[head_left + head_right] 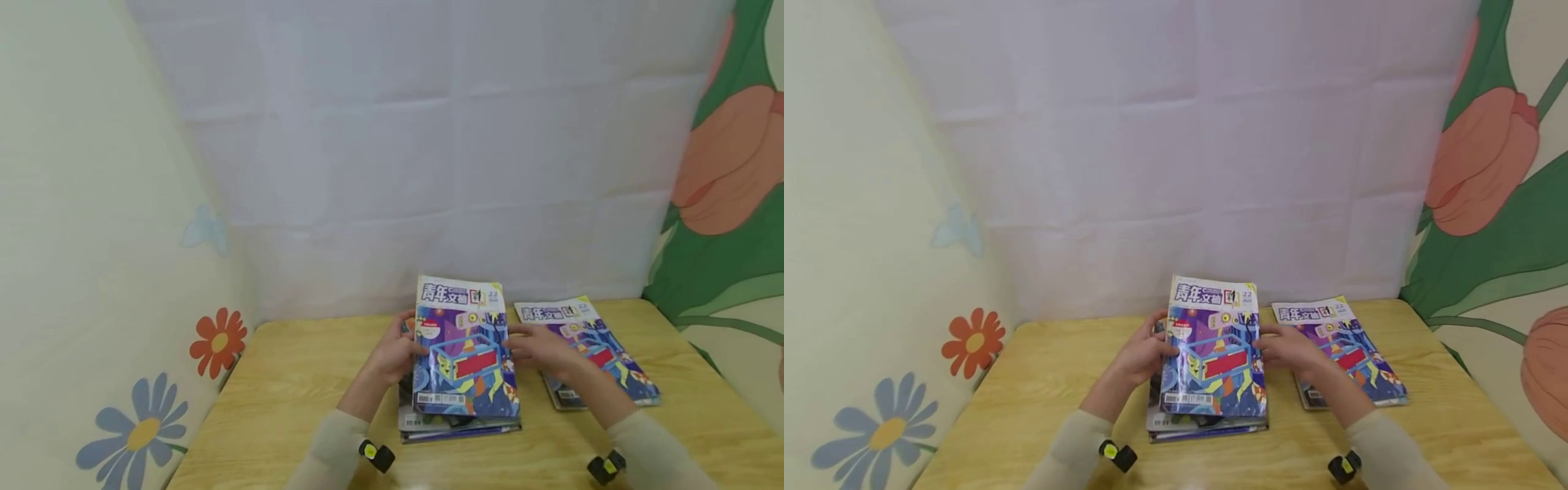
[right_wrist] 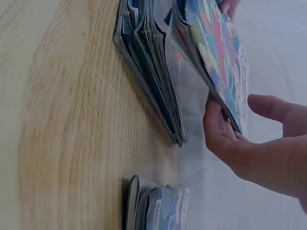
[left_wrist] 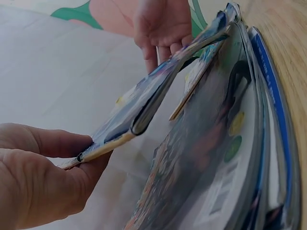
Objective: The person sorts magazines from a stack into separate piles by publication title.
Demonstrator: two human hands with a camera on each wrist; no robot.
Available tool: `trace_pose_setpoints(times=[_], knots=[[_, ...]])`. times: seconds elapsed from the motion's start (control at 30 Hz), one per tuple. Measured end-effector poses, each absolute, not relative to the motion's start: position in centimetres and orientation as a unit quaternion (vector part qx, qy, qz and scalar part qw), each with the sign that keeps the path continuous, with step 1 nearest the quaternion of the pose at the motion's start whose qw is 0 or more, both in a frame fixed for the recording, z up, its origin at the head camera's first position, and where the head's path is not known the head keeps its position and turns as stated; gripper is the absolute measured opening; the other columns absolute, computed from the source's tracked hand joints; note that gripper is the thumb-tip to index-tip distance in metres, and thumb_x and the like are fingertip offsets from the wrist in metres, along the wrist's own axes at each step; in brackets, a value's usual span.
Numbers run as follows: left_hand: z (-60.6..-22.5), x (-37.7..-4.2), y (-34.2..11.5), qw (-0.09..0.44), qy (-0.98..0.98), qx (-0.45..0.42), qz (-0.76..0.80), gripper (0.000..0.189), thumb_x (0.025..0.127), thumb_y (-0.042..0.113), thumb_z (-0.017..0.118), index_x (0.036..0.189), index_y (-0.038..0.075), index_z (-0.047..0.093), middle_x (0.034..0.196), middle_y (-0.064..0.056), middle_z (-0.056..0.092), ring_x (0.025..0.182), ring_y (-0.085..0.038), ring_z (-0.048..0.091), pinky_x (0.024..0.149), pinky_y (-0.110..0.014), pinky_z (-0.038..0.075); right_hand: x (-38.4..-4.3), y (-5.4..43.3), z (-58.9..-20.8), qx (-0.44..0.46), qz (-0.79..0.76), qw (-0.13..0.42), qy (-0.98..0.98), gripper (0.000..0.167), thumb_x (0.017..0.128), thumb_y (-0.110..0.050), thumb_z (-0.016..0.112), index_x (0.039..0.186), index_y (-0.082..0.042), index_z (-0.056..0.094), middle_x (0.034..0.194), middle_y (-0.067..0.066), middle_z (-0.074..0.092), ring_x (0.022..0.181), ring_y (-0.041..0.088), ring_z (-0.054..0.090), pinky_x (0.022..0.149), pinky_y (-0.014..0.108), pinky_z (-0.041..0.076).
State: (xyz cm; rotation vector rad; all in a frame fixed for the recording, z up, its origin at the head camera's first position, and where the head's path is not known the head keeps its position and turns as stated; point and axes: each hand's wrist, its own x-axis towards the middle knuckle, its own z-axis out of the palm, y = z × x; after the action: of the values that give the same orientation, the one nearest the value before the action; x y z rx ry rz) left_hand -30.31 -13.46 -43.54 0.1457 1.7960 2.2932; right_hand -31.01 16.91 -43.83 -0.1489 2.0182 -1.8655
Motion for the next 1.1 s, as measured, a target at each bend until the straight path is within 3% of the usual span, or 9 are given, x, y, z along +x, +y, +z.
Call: trace_pose_setpoints(times=[0.17, 0.27, 0.4, 0.47, 0.53, 0.63, 0.73, 0.87, 1.1], knots=[[-44.6, -31.0, -12.2, 0.123, 0.577, 0.045, 0.806, 0.088, 0.076, -0.027, 0.050, 0.150, 0.009, 0.020, 0.116, -0.021, 0.061, 0.093, -0.027, 0.066, 0.076, -0.038, 0.056, -31.5, 18.6, -44.9, -0.034, -0.704, 0.213, 0.677, 0.070, 0.100, -0.008, 0.058, 0.153, 0.016, 0.018, 0.130, 0.024, 0.061, 0.109, 0.028, 0.065, 0.098, 0.045, 0.050], [-45.0, -31.3, -11.4, 0.135, 0.567, 0.035, 0.812, 0.089, 0.076, -0.027, 0.050, 0.151, 0.011, 0.019, 0.120, -0.022, 0.059, 0.095, -0.029, 0.066, 0.078, -0.040, 0.056, -31.6, 19.8, -45.6, -0.036, -0.738, 0.229, 0.634, 0.070, 0.101, -0.004, 0.053, 0.153, 0.017, 0.011, 0.131, 0.023, 0.060, 0.109, 0.026, 0.064, 0.099, 0.045, 0.050], [-45.2, -31.7, -9.9, 0.143, 0.551, 0.024, 0.822, 0.090, 0.077, -0.027, 0.050, 0.151, 0.013, 0.020, 0.131, -0.025, 0.056, 0.098, -0.031, 0.066, 0.080, -0.042, 0.056, -31.5, 21.2, -46.0, -0.038, -0.777, 0.248, 0.578, 0.073, 0.102, -0.002, 0.047, 0.158, 0.009, 0.001, 0.131, 0.014, 0.060, 0.108, 0.023, 0.063, 0.097, 0.044, 0.049], [-45.4, -32.0, -9.0, 0.145, 0.542, 0.017, 0.828, 0.090, 0.076, -0.027, 0.050, 0.151, 0.012, 0.019, 0.134, -0.026, 0.055, 0.099, -0.033, 0.066, 0.081, -0.044, 0.056, -31.3, 21.9, -46.0, -0.033, -0.794, 0.260, 0.548, 0.076, 0.102, -0.001, 0.045, 0.160, 0.002, -0.004, 0.144, 0.017, 0.050, 0.114, 0.022, 0.058, 0.102, 0.045, 0.045], [-45.6, -32.4, -8.1, 0.148, 0.534, 0.008, 0.832, 0.090, 0.076, -0.027, 0.049, 0.151, 0.012, 0.020, 0.136, -0.026, 0.054, 0.102, -0.035, 0.066, 0.084, -0.048, 0.055, -31.1, 22.6, -45.9, -0.026, -0.809, 0.272, 0.521, 0.080, 0.101, 0.001, 0.044, 0.162, -0.006, -0.007, 0.160, 0.022, 0.027, 0.121, 0.023, 0.053, 0.108, 0.045, 0.040], [-45.9, -32.9, -6.7, 0.152, 0.529, -0.005, 0.835, 0.090, 0.075, -0.028, 0.049, 0.150, 0.013, 0.020, 0.134, -0.026, 0.055, 0.106, -0.039, 0.064, 0.088, -0.055, 0.054, -30.8, 24.0, -46.0, -0.013, -0.829, 0.290, 0.477, 0.082, 0.102, 0.004, 0.042, 0.163, -0.015, -0.010, 0.166, 0.020, 0.005, 0.127, 0.025, 0.049, 0.114, 0.046, 0.034], [-46.2, -33.4, -5.1, 0.157, 0.521, -0.011, 0.839, 0.091, 0.072, -0.030, 0.047, 0.149, 0.013, 0.021, 0.134, -0.026, 0.056, 0.109, -0.042, 0.063, 0.092, -0.059, 0.051, -30.8, 25.7, -46.2, -0.022, -0.833, 0.301, 0.464, 0.081, 0.103, 0.005, 0.039, 0.163, -0.017, -0.012, 0.158, 0.020, 0.027, 0.124, 0.028, 0.054, 0.112, 0.048, 0.036], [-46.5, -33.6, -2.8, 0.166, 0.509, -0.017, 0.844, 0.092, 0.070, -0.032, 0.044, 0.148, 0.013, 0.023, 0.133, -0.025, 0.056, 0.112, -0.044, 0.061, 0.095, -0.062, 0.048, -30.9, 28.2, -46.6, -0.046, -0.827, 0.308, 0.468, 0.085, 0.103, 0.008, 0.040, 0.161, -0.016, -0.016, 0.133, 0.008, 0.055, 0.120, 0.029, 0.059, 0.108, 0.050, 0.042], [-46.6, -34.0, 0.9, 0.189, 0.506, -0.037, 0.841, 0.094, 0.069, -0.034, 0.046, 0.147, 0.015, 0.027, 0.124, -0.025, 0.061, 0.111, -0.046, 0.062, 0.093, -0.062, 0.049, -30.8, 32.1, -46.4, -0.035, -0.795, 0.310, 0.520, 0.092, 0.099, 0.012, 0.045, 0.159, -0.015, -0.019, 0.125, 0.004, 0.062, 0.115, 0.028, 0.061, 0.101, 0.049, 0.049]])
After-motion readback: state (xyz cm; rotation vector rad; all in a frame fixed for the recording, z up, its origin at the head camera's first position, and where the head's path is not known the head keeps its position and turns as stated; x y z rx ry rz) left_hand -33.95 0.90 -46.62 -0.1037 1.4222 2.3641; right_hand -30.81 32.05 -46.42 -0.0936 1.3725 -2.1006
